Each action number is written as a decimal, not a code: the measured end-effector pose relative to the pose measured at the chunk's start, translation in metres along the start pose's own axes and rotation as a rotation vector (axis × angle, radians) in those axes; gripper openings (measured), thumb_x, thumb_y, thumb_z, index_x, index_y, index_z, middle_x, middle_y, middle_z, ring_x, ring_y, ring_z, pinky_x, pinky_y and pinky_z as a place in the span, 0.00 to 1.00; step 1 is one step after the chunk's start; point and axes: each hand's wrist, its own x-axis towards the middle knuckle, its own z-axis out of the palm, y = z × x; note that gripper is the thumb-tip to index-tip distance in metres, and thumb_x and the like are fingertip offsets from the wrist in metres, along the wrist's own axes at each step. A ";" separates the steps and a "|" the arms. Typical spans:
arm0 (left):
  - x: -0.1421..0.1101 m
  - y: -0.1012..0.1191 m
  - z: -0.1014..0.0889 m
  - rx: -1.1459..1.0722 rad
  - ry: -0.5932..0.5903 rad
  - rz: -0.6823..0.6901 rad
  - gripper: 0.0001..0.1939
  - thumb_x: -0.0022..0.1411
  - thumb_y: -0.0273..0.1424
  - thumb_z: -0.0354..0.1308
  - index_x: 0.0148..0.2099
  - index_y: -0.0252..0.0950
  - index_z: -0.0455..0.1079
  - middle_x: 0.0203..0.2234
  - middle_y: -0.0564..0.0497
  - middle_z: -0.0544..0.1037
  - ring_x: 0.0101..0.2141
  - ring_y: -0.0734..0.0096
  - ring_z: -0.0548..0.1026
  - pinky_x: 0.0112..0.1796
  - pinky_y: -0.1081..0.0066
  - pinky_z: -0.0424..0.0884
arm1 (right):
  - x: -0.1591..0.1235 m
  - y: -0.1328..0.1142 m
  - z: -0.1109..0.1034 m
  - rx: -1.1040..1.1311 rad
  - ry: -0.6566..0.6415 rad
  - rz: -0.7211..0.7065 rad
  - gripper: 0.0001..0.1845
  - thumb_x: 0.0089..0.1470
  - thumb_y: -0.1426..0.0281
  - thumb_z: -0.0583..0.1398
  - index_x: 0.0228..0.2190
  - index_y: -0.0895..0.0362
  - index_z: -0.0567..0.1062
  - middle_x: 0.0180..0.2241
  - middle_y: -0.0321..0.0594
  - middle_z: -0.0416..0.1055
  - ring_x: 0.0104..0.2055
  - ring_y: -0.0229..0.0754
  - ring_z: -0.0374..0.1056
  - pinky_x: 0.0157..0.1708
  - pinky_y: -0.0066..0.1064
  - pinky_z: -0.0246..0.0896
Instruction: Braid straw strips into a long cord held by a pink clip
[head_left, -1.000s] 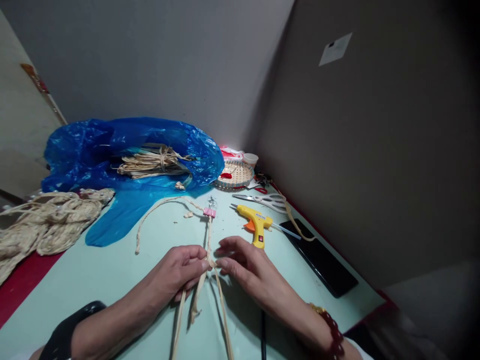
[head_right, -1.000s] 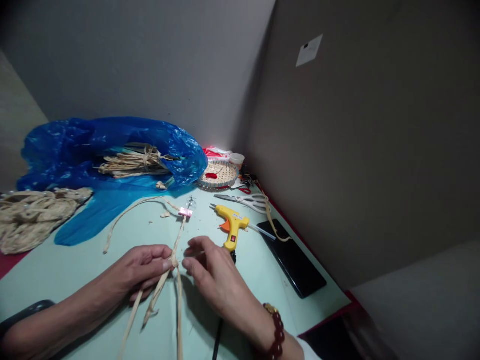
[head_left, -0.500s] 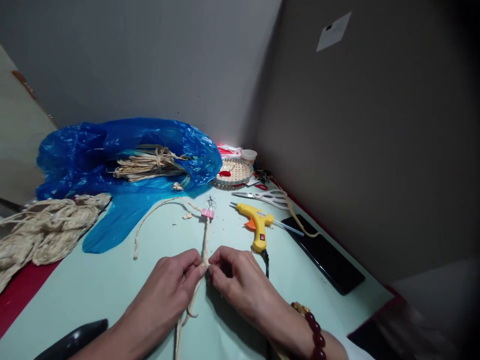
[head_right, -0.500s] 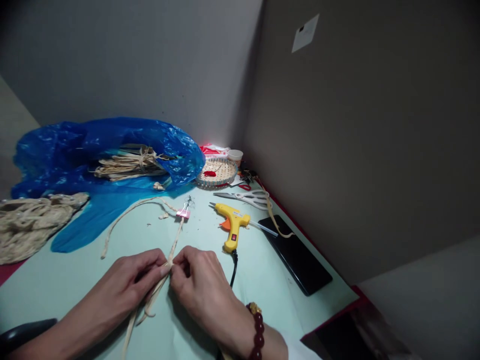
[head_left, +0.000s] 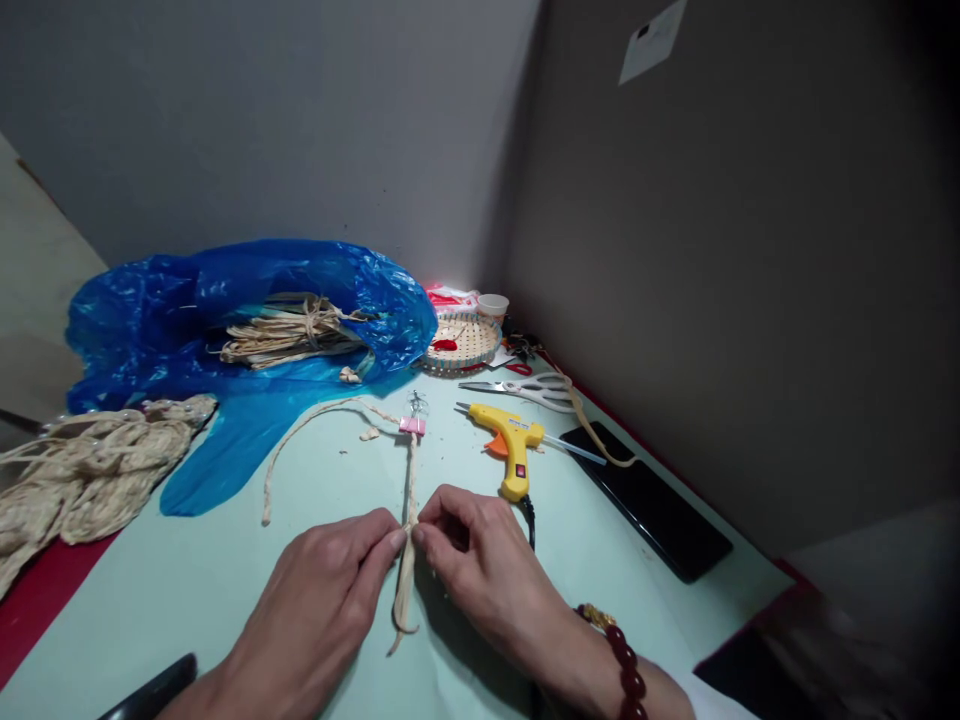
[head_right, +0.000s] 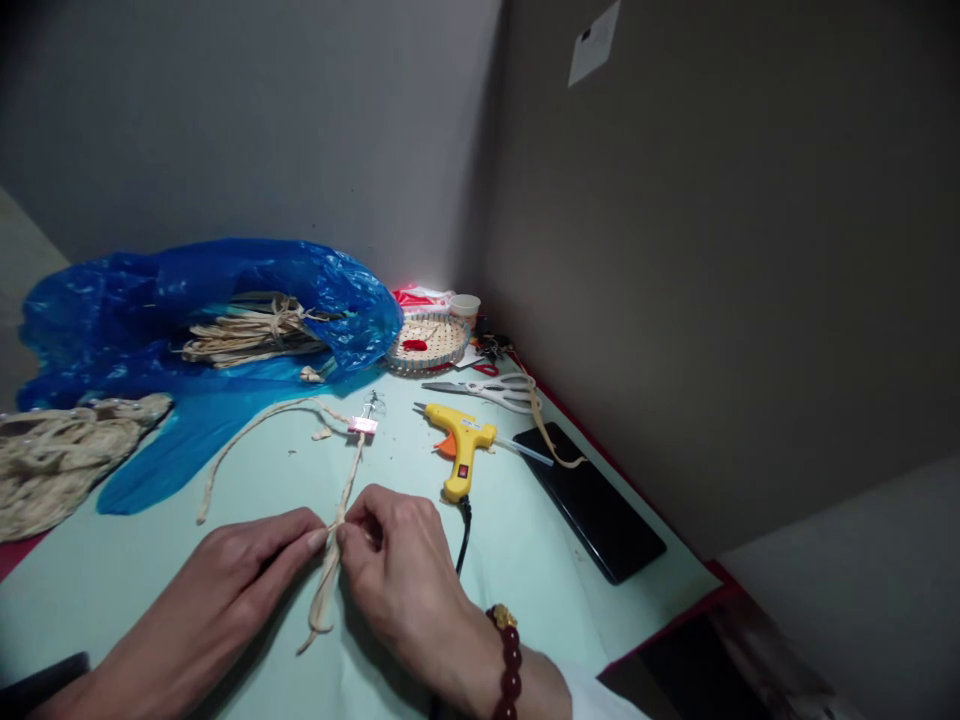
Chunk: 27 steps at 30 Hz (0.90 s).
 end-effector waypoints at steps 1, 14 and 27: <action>-0.001 0.001 0.001 0.041 0.016 0.002 0.19 0.67 0.39 0.38 0.26 0.40 0.59 0.23 0.53 0.72 0.26 0.66 0.69 0.31 0.69 0.60 | -0.002 -0.001 0.001 -0.045 0.017 -0.022 0.08 0.55 0.74 0.56 0.24 0.58 0.70 0.20 0.31 0.64 0.23 0.32 0.55 0.24 0.24 0.47; -0.009 -0.010 0.031 0.436 0.276 0.402 0.11 0.64 0.23 0.42 0.34 0.39 0.64 0.21 0.53 0.75 0.20 0.66 0.76 0.22 0.69 0.67 | -0.002 -0.004 0.001 0.032 0.025 -0.004 0.10 0.52 0.77 0.57 0.25 0.59 0.77 0.21 0.35 0.70 0.23 0.33 0.59 0.26 0.23 0.52; -0.023 0.002 0.041 0.917 0.426 0.622 0.15 0.60 0.21 0.47 0.42 0.27 0.74 0.22 0.43 0.76 0.21 0.62 0.73 0.21 0.67 0.66 | 0.005 0.000 0.000 0.638 -0.110 0.246 0.06 0.47 0.71 0.62 0.24 0.62 0.73 0.21 0.33 0.65 0.24 0.32 0.57 0.25 0.24 0.51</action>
